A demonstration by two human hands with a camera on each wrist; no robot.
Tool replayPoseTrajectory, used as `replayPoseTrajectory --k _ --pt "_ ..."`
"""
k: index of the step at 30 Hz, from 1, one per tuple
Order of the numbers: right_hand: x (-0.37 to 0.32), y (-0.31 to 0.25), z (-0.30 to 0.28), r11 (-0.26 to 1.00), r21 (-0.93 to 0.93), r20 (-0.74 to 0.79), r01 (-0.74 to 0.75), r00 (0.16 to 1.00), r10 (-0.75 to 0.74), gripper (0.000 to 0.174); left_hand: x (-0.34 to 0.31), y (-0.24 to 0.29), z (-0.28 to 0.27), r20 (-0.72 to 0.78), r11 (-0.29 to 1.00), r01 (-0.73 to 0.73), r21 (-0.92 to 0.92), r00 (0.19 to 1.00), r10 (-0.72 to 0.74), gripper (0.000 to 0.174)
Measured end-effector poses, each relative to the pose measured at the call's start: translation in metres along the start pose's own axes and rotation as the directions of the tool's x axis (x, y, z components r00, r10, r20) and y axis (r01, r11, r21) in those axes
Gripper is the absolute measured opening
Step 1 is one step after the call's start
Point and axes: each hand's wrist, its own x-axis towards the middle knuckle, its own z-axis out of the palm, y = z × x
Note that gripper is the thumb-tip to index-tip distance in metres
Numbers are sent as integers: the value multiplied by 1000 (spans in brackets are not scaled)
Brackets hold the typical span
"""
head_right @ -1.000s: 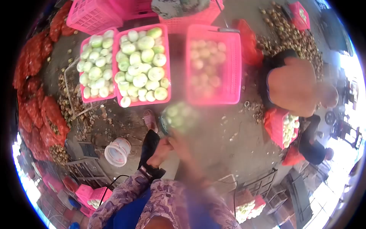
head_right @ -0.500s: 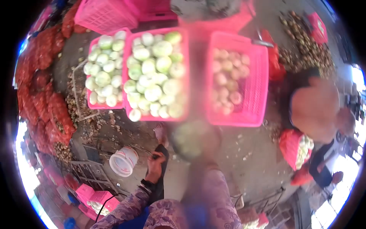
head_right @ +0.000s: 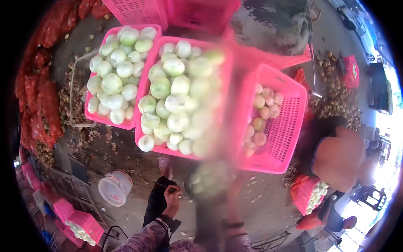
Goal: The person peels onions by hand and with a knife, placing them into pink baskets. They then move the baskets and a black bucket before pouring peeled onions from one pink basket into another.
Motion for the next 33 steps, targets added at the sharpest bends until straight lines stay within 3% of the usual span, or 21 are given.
replayPoseTrajectory --k 1,3,4,5,7,9,10,11,14,16,19,22,23,25,26,29,33 --pt "-6 -40 12 986 0 97 165 982 -164 45 4 0 2 7 1000 14 -19 1000 -14 19" --pt "1 -121 56 958 123 149 257 950 -274 39 10 0 7 -56 998 40 46 998 -37 20" --pt "17 -156 88 875 166 142 455 867 -478 36 11 -2 8 -47 999 43 22 998 -42 20" --pt "32 -197 121 812 56 204 581 789 -579 38 10 -2 8 -116 998 56 -37 991 -60 20" --pt "60 -277 194 584 -36 300 811 567 -767 40 19 11 7 -165 991 58 -123 983 -78 21" --pt "87 -313 246 266 -292 324 918 357 -876 42 19 22 5 -149 992 39 -119 987 -57 20" --pt "103 -321 268 153 -373 361 915 295 -885 41 22 23 3 -143 991 39 -131 988 -57 20" --pt "119 -323 289 99 -421 413 902 287 -864 40 24 22 1 -158 985 54 -163 984 -80 20" --pt "178 -310 338 -8 -526 555 850 336 -761 36 31 13 -7 -183 980 48 -191 979 -84 19" --pt "191 -300 342 5 -552 556 834 373 -743 34 33 19 -5 -195 983 30 -180 979 -66 19" --pt "171 -286 313 110 -526 449 843 385 -807 31 31 21 -5 -250 978 95 -188 958 -141 20" --pt "98 -247 237 311 -353 310 882 424 -851 28 37 -8 -14 -261 996 -8 -85 965 -14 21" --pt "73 -218 205 400 -310 288 863 486 -825 27 37 1 -8 -270 997 -7 -78 963 -14 21" --pt "15 -169 139 623 -386 256 681 727 -637 25 23 24 12 -333 995 -10 -100 943 -24 22" --pt "-3 -140 109 840 -249 226 483 872 -435 26 21 22 8 -300 994 12 -111 953 -45 21" --pt "-12 -30 33 861 -398 135 317 948 -288 29 28 -21 -10 -241 995 47 -83 968 -66 18" --pt "11 118 -42 569 -796 78 208 967 -244 35 35 -36 -5 -206 1000 -5 20 979 9 18"
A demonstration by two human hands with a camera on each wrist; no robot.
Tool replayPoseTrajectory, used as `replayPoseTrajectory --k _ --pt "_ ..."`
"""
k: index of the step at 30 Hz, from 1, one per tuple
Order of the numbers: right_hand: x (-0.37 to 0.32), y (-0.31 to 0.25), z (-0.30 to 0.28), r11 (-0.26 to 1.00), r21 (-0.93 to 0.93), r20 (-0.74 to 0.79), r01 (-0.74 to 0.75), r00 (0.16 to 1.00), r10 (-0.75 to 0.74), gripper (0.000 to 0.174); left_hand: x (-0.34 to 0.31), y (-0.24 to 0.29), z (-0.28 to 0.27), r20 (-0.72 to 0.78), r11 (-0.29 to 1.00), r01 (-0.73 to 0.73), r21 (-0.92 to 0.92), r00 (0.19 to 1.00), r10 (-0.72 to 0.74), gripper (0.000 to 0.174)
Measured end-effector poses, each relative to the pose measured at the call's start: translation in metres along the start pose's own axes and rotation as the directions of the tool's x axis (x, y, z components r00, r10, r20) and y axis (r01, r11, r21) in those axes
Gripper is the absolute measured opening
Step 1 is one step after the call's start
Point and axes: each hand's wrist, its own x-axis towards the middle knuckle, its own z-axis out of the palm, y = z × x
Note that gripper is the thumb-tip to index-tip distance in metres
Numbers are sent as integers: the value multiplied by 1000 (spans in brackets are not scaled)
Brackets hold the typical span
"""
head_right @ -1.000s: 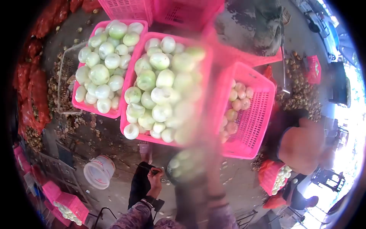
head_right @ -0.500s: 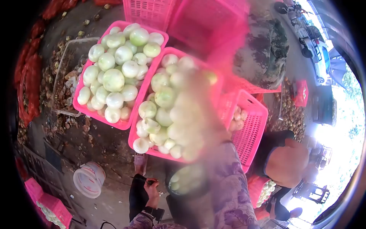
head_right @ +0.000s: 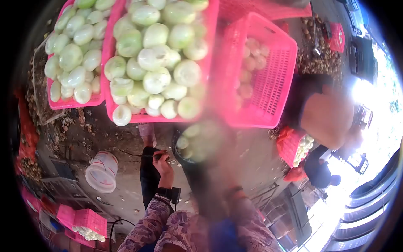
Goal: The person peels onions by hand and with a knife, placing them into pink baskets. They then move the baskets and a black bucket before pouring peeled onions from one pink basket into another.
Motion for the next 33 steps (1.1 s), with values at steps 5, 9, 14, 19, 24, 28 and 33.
replayPoseTrajectory --k 5,9,14,19,24,28,33 --pt "23 35 65 889 456 -62 -33 996 68 40 -4 -13 -5 35 992 -49 119 998 45 19" --pt "36 35 94 933 347 1 -95 995 101 41 -7 -18 -3 49 993 -44 111 998 38 20" --pt "39 34 105 925 362 73 -113 993 93 42 -8 -31 -9 42 992 -33 119 999 28 22" --pt "31 36 101 905 413 103 -105 992 68 44 -6 -31 -4 37 987 -54 149 998 49 22" --pt "11 25 65 887 459 113 -59 994 7 45 -7 -34 -7 28 991 -26 132 999 22 23" --pt "-8 4 22 883 470 94 7 994 -58 46 -10 -23 -3 -39 996 13 90 999 -10 23" --pt "-3 -74 -41 824 530 -69 202 978 -196 48 -13 -5 12 26 950 -123 288 992 120 23"
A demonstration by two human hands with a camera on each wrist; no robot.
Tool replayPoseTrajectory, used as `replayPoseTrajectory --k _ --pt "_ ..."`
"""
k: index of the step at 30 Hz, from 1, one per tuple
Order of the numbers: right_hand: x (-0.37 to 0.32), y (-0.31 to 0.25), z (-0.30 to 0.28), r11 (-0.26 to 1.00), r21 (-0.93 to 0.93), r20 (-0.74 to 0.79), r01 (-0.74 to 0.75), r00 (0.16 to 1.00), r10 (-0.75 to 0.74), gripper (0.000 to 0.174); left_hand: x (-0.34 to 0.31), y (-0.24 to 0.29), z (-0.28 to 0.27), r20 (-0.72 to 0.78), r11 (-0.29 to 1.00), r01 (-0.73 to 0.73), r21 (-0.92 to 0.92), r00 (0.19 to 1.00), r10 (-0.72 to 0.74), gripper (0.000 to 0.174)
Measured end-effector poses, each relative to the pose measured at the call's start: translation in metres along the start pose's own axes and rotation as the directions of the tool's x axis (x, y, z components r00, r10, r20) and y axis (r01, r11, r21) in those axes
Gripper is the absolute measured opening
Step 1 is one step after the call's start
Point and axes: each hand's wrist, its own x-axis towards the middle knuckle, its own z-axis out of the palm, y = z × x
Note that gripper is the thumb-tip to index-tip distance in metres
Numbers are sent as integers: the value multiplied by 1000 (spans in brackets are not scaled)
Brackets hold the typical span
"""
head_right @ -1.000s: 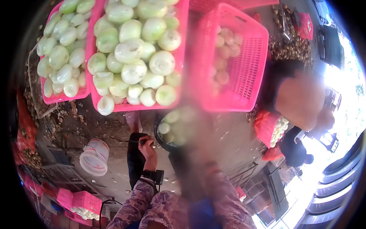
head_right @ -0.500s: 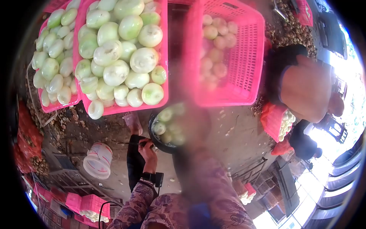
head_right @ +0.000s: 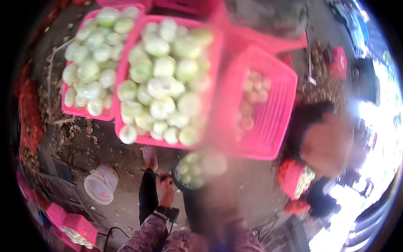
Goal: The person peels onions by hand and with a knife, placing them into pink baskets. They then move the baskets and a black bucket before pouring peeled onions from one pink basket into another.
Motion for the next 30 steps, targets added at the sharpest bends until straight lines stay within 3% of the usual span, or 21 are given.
replayPoseTrajectory --k 1,3,5,6,7,8,9,10,11,12,14,17,18,21,22,25,26,27,29,30 --pt "13 -33 0 998 30 -27 61 998 -60 48 2 3 3 -61 974 205 -97 975 -212 22" --pt "43 -90 4 985 115 -57 129 991 -123 49 8 -7 3 -47 948 215 -236 972 -232 22" --pt "75 -138 2 914 403 -5 -36 999 42 53 16 -6 4 -16 902 232 -365 967 -256 21" --pt "97 -164 -1 732 642 104 -230 971 214 58 17 0 3 16 908 246 -340 967 -256 22" --pt "116 -182 -2 455 796 256 -400 903 345 64 17 3 0 48 914 259 -311 965 -257 23" --pt "135 -194 -3 469 789 258 -396 907 331 64 21 -2 -1 51 900 250 -358 967 -249 24" --pt "154 -203 -4 849 515 222 -115 975 -2 65 20 7 -1 53 892 249 -376 967 -248 24" --pt "165 -223 2 942 325 275 78 946 -173 66 18 19 -3 33 866 289 -407 953 -302 24" --pt "177 -244 7 940 151 320 305 885 -339 67 18 32 -2 16 836 327 -440 934 -357 24" --pt "178 -284 14 850 526 313 -24 935 -167 64 24 27 -4 19 828 325 -458 934 -356 24" --pt "195 -324 30 541 777 383 -322 924 -1 62 32 10 -10 91 826 332 -456 941 -327 25" --pt "241 -328 48 545 759 345 -357 930 129 59 32 28 -13 60 843 289 -454 954 -295 26" --pt "273 -300 50 815 576 216 -72 974 -66 58 32 37 -15 64 839 290 -461 954 -294 26" --pt "276 -389 92 626 780 220 5 934 -281 53 36 52 -14 47 756 315 -574 934 -354 26" --pt "275 -407 102 783 602 190 155 925 -330 52 37 51 -15 48 746 313 -588 934 -354 25" --pt "323 -424 139 880 214 192 425 864 -464 53 41 44 -18 51 742 302 -598 939 -341 26" --pt "339 -425 149 844 44 224 535 818 -530 53 43 39 -18 51 745 299 -596 940 -336 26" --pt "335 -436 162 842 45 227 537 816 -532 53 44 34 -18 51 748 296 -594 942 -332 27" --pt "314 -464 192 794 -224 218 565 823 -524 56 47 27 -16 45 746 247 -618 959 -280 28" --pt "354 -425 211 591 -351 308 727 685 -660 57 48 27 -16 41 744 229 -628 964 -262 29"
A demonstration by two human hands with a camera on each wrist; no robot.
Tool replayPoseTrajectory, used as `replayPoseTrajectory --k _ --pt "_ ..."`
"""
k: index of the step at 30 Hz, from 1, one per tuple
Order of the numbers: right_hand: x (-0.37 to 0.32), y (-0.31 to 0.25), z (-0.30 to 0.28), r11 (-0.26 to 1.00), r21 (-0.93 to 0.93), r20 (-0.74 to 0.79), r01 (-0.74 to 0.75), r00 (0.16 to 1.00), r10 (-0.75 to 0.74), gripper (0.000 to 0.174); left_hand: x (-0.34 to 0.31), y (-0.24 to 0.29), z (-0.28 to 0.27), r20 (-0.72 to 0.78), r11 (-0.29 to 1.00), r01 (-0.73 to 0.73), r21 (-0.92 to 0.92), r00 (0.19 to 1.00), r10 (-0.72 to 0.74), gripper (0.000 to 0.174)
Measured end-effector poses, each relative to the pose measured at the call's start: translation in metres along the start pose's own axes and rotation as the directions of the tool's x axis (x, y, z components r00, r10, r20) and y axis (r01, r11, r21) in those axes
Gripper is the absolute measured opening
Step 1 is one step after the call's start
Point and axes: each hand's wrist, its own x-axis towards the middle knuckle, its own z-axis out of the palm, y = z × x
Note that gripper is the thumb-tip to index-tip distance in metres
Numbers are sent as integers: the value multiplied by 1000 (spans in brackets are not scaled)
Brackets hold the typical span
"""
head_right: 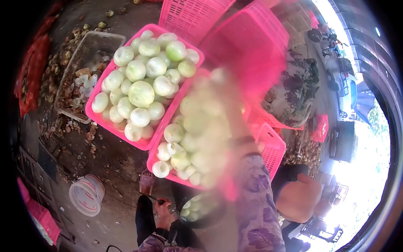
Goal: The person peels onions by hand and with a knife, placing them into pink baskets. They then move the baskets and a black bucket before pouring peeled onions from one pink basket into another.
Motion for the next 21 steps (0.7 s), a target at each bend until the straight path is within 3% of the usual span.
replayPoseTrajectory --k 1,2,4,5,6,8,10,12,13,16,19,21 --pt "7 45 36 950 -224 11 219 975 -223 59 -1 1 0 -12 1000 13 3 1000 -13 29" --pt "14 90 71 820 -415 20 394 905 -424 61 -1 2 0 -19 1000 21 5 1000 -20 29" --pt "30 98 87 945 -200 131 260 963 -237 61 1 1 -2 -27 1000 26 2 999 -26 29" --pt "33 101 94 997 1 279 71 958 -68 62 1 -1 -4 -32 1000 28 -2 999 -28 28" --pt "30 97 98 997 2 286 71 956 -69 62 1 -3 -5 -37 1000 29 -7 999 -30 28" --pt "18 79 96 968 248 292 -30 955 -45 59 2 -9 -8 -66 999 41 -8 997 -41 27" --pt "10 53 91 870 477 296 -125 955 -25 55 5 -19 -9 -78 1000 15 -28 997 -17 25" --pt "12 27 86 793 585 297 -170 955 -15 54 7 -21 -10 -91 999 -15 -43 996 11 24" --pt "15 20 84 922 366 379 -125 925 -25 55 4 -16 -8 -107 1000 -3 -20 994 1 24" --pt "9 8 85 998 67 439 -16 898 -15 56 -9 8 -1 -77 998 35 43 997 -32 23" --pt "3 10 68 995 92 263 -45 965 19 56 -11 14 6 -25 995 81 61 997 -79 20" --pt "-5 11 41 959 236 115 -158 984 134 56 -12 13 3 -30 992 113 50 993 -112 18"
